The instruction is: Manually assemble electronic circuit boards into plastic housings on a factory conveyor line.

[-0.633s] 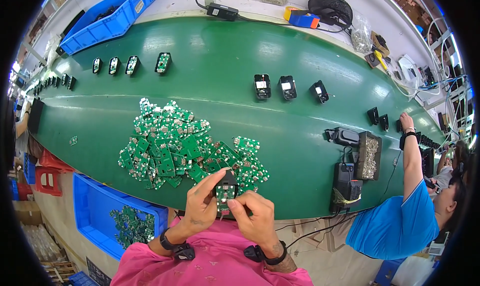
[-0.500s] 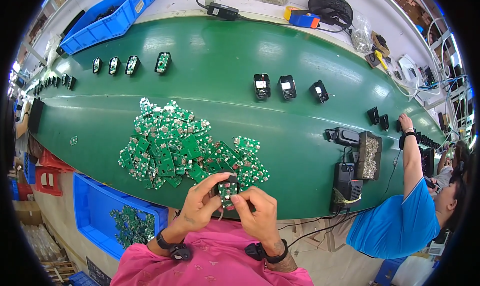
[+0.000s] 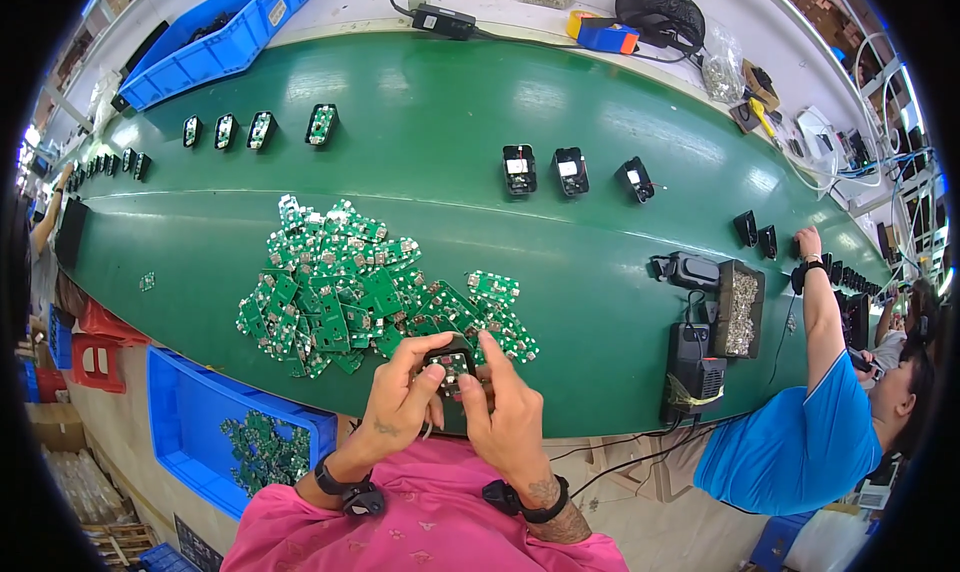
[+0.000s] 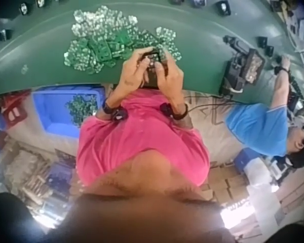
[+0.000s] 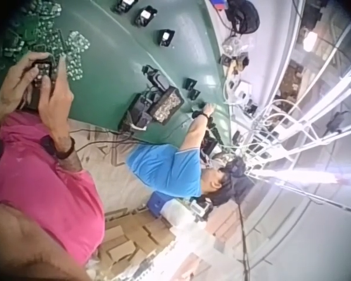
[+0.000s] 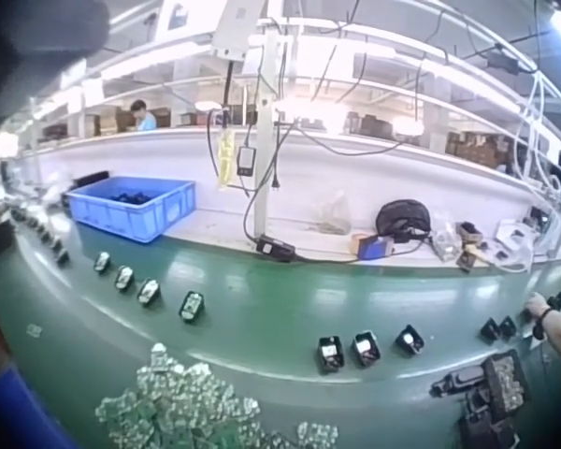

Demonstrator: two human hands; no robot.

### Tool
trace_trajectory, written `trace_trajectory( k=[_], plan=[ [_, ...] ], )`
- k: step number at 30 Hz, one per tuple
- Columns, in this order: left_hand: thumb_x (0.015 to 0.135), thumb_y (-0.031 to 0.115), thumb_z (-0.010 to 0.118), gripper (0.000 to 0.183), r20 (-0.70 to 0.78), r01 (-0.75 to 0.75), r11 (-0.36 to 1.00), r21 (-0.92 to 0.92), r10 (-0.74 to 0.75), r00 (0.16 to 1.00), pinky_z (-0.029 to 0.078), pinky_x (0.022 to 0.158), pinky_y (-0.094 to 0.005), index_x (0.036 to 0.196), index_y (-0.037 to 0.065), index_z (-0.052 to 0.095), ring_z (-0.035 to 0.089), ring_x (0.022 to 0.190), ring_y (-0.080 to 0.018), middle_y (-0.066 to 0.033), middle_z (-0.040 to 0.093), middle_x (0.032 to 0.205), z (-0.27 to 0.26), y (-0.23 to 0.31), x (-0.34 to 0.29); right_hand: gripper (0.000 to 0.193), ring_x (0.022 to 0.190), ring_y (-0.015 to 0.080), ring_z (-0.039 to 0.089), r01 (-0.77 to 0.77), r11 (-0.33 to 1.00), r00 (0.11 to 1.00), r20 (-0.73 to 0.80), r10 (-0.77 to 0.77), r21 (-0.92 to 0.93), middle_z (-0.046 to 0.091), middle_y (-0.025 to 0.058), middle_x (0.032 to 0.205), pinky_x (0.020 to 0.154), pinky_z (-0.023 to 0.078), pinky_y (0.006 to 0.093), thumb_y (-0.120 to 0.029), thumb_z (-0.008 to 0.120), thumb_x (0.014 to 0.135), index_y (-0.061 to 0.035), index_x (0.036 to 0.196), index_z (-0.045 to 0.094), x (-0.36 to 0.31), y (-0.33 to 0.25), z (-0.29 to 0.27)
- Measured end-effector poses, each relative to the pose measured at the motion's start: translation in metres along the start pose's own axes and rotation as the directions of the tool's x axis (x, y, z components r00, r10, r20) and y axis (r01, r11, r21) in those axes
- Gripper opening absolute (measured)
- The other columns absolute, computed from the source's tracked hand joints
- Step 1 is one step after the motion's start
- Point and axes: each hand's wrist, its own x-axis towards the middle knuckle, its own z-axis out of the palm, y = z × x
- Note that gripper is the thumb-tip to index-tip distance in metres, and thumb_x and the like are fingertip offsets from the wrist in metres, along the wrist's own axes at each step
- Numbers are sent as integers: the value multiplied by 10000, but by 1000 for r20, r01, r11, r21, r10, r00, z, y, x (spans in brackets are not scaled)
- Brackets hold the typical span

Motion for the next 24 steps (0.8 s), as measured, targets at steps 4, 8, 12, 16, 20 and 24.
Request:
trace_trajectory(
  k=[4, 8, 12, 16, 20, 24],
  plan=[
    [1038, 218, 485, 367, 56, 55, 998, -23, -54, 997, 457, 446, -220, 1347, 20, 488, 587, 494, -89, -63, 645, 848, -2, 5, 4, 515, 741, 309, 687, 193, 973, 978, 100, -181, -125, 678, 199, 948, 651, 545, 371, -87, 597, 937, -3, 1424, 453, 3, 12, 1],
    [1033, 186, 469, 371, 28, 47, 999, 22, -47, 998, 468, 473, -230, 1366, 22, 483, 598, 524, -86, -60, 642, 827, 1, 1, 5, 468, 774, 319, 684, 174, 980, 983, 69, -167, -94, 677, 218, 993, 676, 548, 385, -81, 559, 955, -2, 1407, 471, 3, 7, 4],
    [1025, 151, 446, 360, 13, 18, 996, 92, -19, 1000, 504, 535, -286, 1361, 31, 492, 631, 565, -142, -116, 665, 860, 6, 2, 5, 445, 753, 328, 682, 171, 967, 983, 105, -153, -190, 680, 220, 1002, 676, 546, 399, -79, 540, 969, -4, 1402, 473, 4, 9, -1],
    [1020, 142, 451, 360, 38, 29, 995, 92, -32, 999, 516, 564, -309, 1357, 24, 497, 646, 590, -181, -134, 673, 927, 1, 1, 7, 412, 764, 329, 693, 190, 975, 980, 87, -180, -118, 682, 225, 1011, 681, 547, 400, -85, 530, 982, 0, 1383, 491, 5, 9, 2],
    [996, 102, 482, 355, 2, -128, 960, 251, 132, 991, 554, 673, -358, 1337, 13, 521, 700, 788, -312, -195, 679, 1052, 5, -4, 8, 359, 833, 340, 702, 146, 987, 989, 26, -145, -61, 681, 226, 1074, 712, 552, 396, -79, 530, 986, 1, 1335, 533, 6, 10, 10],
    [963, 47, 526, 346, -36, -316, 889, 331, 347, 937, 575, 788, -386, 1304, -7, 550, 693, 979, -374, -233, 662, 1159, 9, -6, 3, 355, 903, 342, 703, 331, 942, 939, -77, -335, -55, 674, 218, 1137, 735, 556, 382, -35, 562, 958, -9, 1312, 556, 3, 20, 16]
  ],
)
